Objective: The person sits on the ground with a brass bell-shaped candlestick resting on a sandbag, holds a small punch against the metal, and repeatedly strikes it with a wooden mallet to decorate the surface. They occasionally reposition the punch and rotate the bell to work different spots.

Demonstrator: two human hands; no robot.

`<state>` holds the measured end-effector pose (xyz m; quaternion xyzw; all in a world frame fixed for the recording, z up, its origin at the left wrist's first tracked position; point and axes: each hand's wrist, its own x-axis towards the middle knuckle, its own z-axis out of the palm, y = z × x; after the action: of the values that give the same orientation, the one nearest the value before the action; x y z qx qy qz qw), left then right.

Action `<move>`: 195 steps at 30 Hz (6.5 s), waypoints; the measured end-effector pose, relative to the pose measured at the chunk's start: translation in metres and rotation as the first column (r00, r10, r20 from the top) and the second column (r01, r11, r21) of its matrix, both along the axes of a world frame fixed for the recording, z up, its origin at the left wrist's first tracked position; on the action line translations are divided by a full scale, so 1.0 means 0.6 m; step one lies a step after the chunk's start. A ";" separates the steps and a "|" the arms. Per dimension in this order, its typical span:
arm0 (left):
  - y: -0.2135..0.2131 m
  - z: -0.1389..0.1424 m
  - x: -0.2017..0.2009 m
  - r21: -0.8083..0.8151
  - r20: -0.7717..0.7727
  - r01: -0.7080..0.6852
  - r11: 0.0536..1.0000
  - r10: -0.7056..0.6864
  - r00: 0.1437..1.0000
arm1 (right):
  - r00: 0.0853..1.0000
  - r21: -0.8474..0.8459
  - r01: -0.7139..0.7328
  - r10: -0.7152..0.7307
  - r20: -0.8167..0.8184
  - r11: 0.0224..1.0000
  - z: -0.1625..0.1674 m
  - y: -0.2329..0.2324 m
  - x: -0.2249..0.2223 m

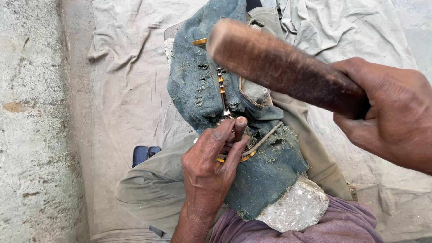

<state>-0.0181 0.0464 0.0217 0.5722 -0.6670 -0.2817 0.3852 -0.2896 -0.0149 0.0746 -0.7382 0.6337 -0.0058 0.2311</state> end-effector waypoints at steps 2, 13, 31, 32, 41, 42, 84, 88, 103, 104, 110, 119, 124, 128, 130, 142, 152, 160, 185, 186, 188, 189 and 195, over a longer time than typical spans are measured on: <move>0.000 0.000 0.000 0.003 -0.028 -0.002 1.000 0.002 1.000 | 0.960 -0.063 -0.218 0.203 -0.192 0.974 -0.003 -0.001 0.000; -0.005 0.000 0.003 -0.002 -0.031 0.024 1.000 -0.024 0.999 | 0.982 0.005 -0.084 0.083 -0.170 0.996 0.001 -0.007 0.011; -0.010 0.001 0.007 0.009 -0.032 0.053 0.999 -0.052 0.998 | 0.996 -0.073 -0.085 0.082 -0.041 0.994 -0.018 -0.002 0.006; -0.010 0.002 0.007 -0.004 -0.032 0.055 0.999 -0.055 0.998 | 0.973 -0.111 -0.197 0.181 -0.140 0.974 -0.017 -0.001 0.004; -0.013 0.005 0.008 -0.014 -0.054 0.078 0.997 -0.079 0.995 | 0.999 -0.033 -0.049 0.049 -0.024 0.998 -0.036 0.025 -0.068; -0.013 0.004 0.008 -0.005 -0.031 0.062 0.998 -0.062 0.998 | 1.000 -0.025 -0.008 0.009 0.023 1.000 -0.043 0.028 -0.075; -0.024 0.000 0.028 -0.043 -0.078 0.215 0.976 -0.218 0.973 | 0.993 -0.236 -0.050 0.023 -0.117 0.971 -0.028 0.066 -0.050; -0.023 -0.006 0.037 -0.024 -0.052 0.264 0.964 -0.265 0.963 | 0.964 -0.212 0.140 -0.084 0.253 0.967 -0.056 0.090 -0.070; -0.028 -0.032 0.070 0.194 -0.562 -0.036 0.980 0.141 0.815 | 0.659 0.103 0.276 -0.267 0.703 0.956 -0.324 0.262 -0.110; -0.028 -0.035 0.065 0.224 -0.549 -0.013 0.974 0.137 0.824 | 0.763 0.168 0.301 -0.343 0.548 0.939 -0.328 0.252 -0.117; -0.039 -0.035 0.044 0.245 -0.472 0.066 0.967 0.060 0.879 | 0.820 0.496 0.461 -0.567 0.079 0.736 -0.250 0.157 -0.105; -0.036 -0.015 0.017 0.193 -0.233 -0.077 0.978 0.122 0.965 | 0.811 0.136 0.111 -0.169 0.560 0.984 -0.094 0.037 -0.047; -0.034 -0.009 0.006 0.090 -0.117 -0.091 0.992 0.101 0.988 | 0.945 -0.082 0.013 0.014 0.326 0.997 -0.038 -0.018 -0.025; -0.035 -0.008 0.008 0.164 -0.151 -0.085 0.983 0.110 0.982 | 0.992 -0.155 -0.123 0.128 0.022 0.980 -0.020 -0.055 -0.019; -0.035 -0.010 0.009 0.143 -0.154 -0.078 0.987 0.100 0.983 | 0.983 -0.162 -0.181 0.175 -0.055 0.970 -0.018 -0.067 -0.018; -0.040 -0.008 0.012 0.144 -0.128 -0.042 0.989 0.060 0.990 | 0.948 -0.151 -0.255 0.216 -0.234 0.955 -0.007 -0.077 -0.018; -0.039 -0.013 0.012 0.076 -0.109 -0.015 0.997 0.024 0.994 | 0.981 -0.167 -0.174 0.155 -0.120 0.971 -0.017 -0.063 -0.058; -0.042 -0.011 0.016 0.067 -0.096 0.005 0.998 0.001 0.995 | 0.988 -0.211 -0.153 0.143 -0.060 0.965 -0.030 -0.046 -0.069; -0.078 0.017 0.006 0.204 -0.005 0.058 0.977 -0.059 0.998 | 0.882 0.141 0.264 -0.298 0.365 0.954 -0.046 -0.027 -0.072; -0.082 0.018 0.005 0.258 0.028 0.051 0.965 -0.060 0.998 | 0.862 0.151 0.316 -0.349 0.368 0.937 -0.048 -0.023 -0.070; -0.086 0.021 0.001 0.295 0.073 0.033 0.955 -0.056 0.996 | 0.861 0.178 0.260 -0.311 0.402 0.949 -0.053 -0.022 -0.066; -0.085 0.022 -0.001 0.312 0.096 0.021 0.950 -0.053 0.994 | 0.860 0.190 0.229 -0.290 0.420 0.955 -0.058 -0.024 -0.063; -0.072 0.021 -0.011 0.139 0.107 0.045 0.989 -0.060 0.992 | 0.967 -0.076 -0.016 0.035 0.251 0.997 -0.078 -0.035 -0.053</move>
<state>-0.0244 0.0034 0.0344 0.5939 -0.6815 -0.3046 0.3001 -0.3212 -0.0357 0.0278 -0.7476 0.5889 -0.1198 0.2826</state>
